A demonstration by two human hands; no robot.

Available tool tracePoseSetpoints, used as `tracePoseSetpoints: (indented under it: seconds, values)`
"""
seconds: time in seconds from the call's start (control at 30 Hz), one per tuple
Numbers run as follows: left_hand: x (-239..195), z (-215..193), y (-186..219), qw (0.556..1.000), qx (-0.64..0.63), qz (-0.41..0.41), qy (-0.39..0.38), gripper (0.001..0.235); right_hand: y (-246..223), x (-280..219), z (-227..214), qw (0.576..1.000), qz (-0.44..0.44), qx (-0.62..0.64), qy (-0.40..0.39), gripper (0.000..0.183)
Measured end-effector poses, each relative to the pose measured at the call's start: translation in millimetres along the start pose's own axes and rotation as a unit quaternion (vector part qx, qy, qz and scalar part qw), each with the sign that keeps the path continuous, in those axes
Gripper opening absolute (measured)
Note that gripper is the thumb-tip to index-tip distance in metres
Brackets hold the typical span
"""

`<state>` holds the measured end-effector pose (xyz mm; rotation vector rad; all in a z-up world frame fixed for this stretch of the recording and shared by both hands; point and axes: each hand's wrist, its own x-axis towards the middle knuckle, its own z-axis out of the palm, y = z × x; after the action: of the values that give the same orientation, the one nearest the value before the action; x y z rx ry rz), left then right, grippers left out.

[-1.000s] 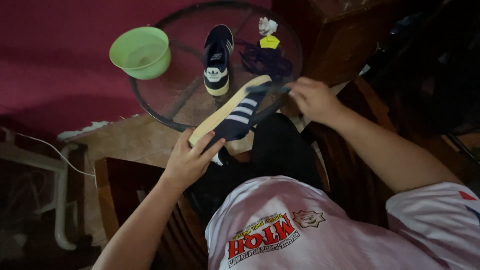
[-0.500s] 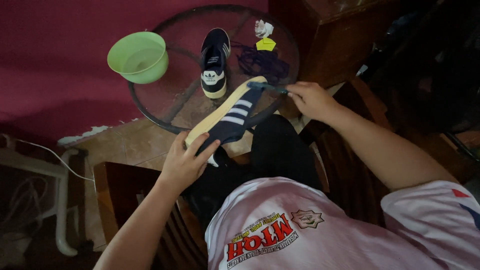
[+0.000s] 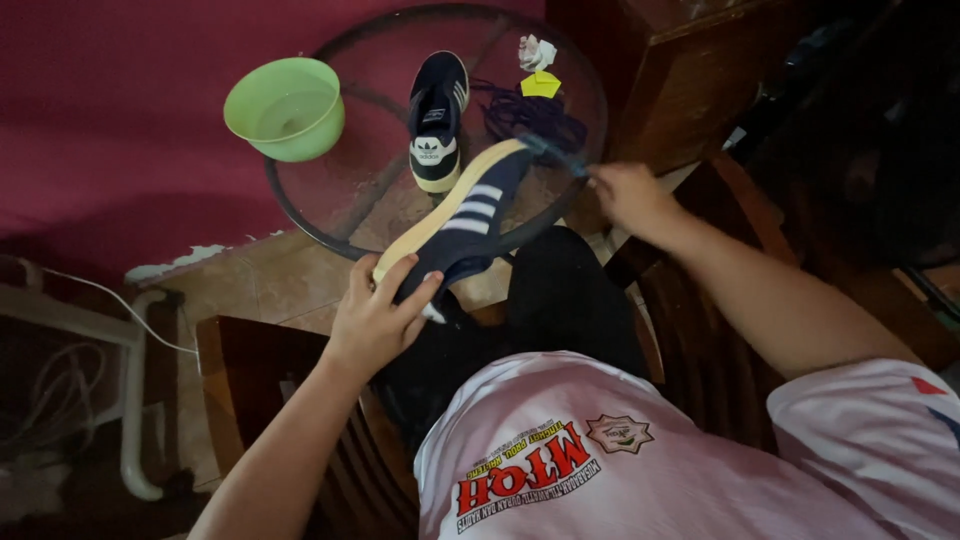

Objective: The person scrubs a navy blue sneaker with a toothbrush, focusing on the upper fabric, side stripes, and sole. The person rotates the shoe to access different areas and continues scrubbing throughout the clip.

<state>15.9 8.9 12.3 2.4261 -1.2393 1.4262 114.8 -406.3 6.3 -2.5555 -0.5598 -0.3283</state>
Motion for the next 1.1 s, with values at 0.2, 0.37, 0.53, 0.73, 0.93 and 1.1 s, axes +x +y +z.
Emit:
tracePoseSetpoints:
  seconds: [0.2, 0.37, 0.53, 0.73, 0.93, 1.1]
  values:
    - [3.5, -8.2, -2.1, 0.998, -0.049, 0.001, 0.033, 0.039, -8.6, -1.3, -15.4, 0.997, 0.023, 0.068, 0.016, 0.029]
    - [-0.4, -12.2, 6.1, 0.976, -0.154, -0.147, 0.032, 0.051, -17.3, -1.2, 2.3, 0.998, 0.031, 0.047, -0.017, 0.028]
    - [8.7, -29.3, 16.6, 0.885, -0.269, -0.381, -0.006, 0.056, -8.6, 0.5, -0.6, 0.998, 0.055, 0.038, -0.002, 0.026]
    - [-9.3, -11.8, 17.5, 0.775, -0.366, -0.515, -0.015, 0.053, -50.7, -14.6, -8.6, 0.995, 0.019, 0.091, -0.031, 0.027]
    - [-15.1, -6.4, 3.4, 0.753, -0.382, -0.534, -0.04, 0.063, -24.1, -6.9, -23.4, 0.99, 0.047, -0.052, -0.123, 0.035]
    - [-8.2, -4.8, -7.2, 0.759, -0.356, -0.54, -0.069, 0.067, -35.0, -8.2, -11.2, 0.996, -0.019, 0.013, -0.087, 0.035]
